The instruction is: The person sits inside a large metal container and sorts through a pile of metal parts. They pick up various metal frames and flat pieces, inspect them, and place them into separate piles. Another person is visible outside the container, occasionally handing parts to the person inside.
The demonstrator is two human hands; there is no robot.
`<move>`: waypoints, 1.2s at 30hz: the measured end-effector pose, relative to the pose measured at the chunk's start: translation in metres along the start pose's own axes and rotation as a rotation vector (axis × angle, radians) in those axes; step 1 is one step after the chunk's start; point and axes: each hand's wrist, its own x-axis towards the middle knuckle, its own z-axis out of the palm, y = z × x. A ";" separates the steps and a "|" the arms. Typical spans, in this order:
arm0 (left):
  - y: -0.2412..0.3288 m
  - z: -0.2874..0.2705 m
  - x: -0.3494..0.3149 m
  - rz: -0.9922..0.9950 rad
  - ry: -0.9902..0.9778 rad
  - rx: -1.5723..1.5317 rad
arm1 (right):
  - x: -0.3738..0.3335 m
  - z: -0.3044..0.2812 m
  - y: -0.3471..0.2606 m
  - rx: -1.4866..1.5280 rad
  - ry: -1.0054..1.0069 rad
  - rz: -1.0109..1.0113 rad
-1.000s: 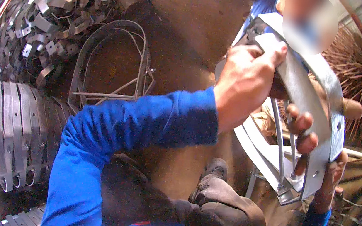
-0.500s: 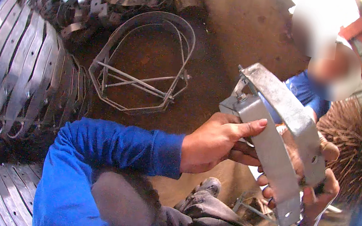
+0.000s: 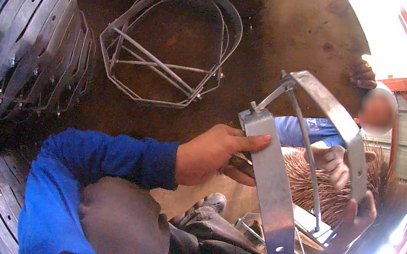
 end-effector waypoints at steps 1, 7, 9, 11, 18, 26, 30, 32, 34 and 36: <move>0.001 -0.003 -0.002 0.005 0.003 -0.024 | 0.008 0.000 0.000 -0.048 0.013 -0.030; 0.001 -0.030 0.001 0.029 0.012 -0.100 | 0.092 0.006 0.023 -0.098 -0.121 0.189; -0.001 -0.038 -0.005 -0.003 0.021 -0.077 | 0.113 0.009 0.020 -0.144 -0.166 0.193; -0.001 -0.041 -0.013 -0.063 0.028 -0.055 | 0.132 0.017 0.019 -0.164 -0.199 0.162; 0.002 -0.041 -0.020 -0.128 0.088 -0.002 | 0.195 0.066 0.011 -0.204 -0.265 0.049; -0.001 -0.049 -0.013 -0.232 -0.015 -0.010 | 0.267 0.073 0.000 -0.385 -0.257 0.011; 0.000 -0.054 -0.019 -0.212 0.020 -0.017 | 0.303 0.114 0.005 -0.324 -0.264 -0.047; 0.005 -0.056 -0.018 -0.202 0.044 -0.003 | 0.311 0.120 0.007 -0.327 -0.262 -0.054; 0.009 -0.060 -0.018 -0.189 0.044 -0.006 | 0.316 0.123 0.005 -0.335 -0.261 -0.064; 0.009 -0.061 -0.016 -0.171 0.022 -0.031 | 0.317 0.129 0.005 -0.338 -0.266 -0.073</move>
